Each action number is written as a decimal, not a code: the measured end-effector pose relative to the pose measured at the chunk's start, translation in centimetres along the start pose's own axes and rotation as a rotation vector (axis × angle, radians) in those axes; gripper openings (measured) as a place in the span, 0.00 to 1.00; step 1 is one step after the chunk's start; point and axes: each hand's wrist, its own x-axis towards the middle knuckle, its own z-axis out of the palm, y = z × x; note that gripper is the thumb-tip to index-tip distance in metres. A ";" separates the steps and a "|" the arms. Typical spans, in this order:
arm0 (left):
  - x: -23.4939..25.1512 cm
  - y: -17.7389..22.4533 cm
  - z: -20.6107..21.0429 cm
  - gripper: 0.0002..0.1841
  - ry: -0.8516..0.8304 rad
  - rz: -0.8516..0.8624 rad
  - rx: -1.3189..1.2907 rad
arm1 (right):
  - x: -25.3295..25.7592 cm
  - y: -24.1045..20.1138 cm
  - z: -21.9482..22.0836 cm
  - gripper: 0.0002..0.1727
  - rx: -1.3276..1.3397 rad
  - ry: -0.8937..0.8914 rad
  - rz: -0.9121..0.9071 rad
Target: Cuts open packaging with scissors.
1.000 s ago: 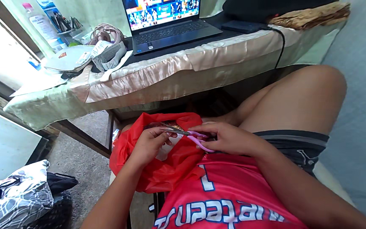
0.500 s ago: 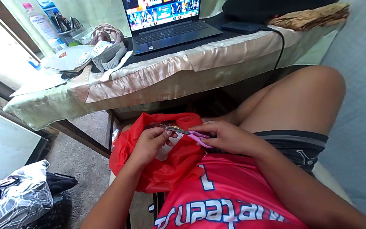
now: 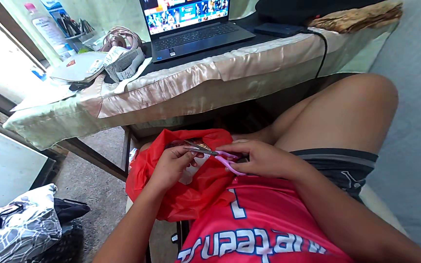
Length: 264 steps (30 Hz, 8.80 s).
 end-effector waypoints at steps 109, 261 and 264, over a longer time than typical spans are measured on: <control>0.0 0.1 -0.2 0.14 -0.036 -0.051 -0.037 | -0.1 0.3 -0.3 0.25 0.013 -0.027 0.044; 0.3 0.1 0.6 0.13 0.140 0.016 -0.218 | 0.8 -1.2 1.2 0.23 0.322 0.137 0.136; 0.3 0.4 0.7 0.14 0.158 -0.008 -0.209 | 0.8 -1.2 1.2 0.24 0.340 0.159 0.117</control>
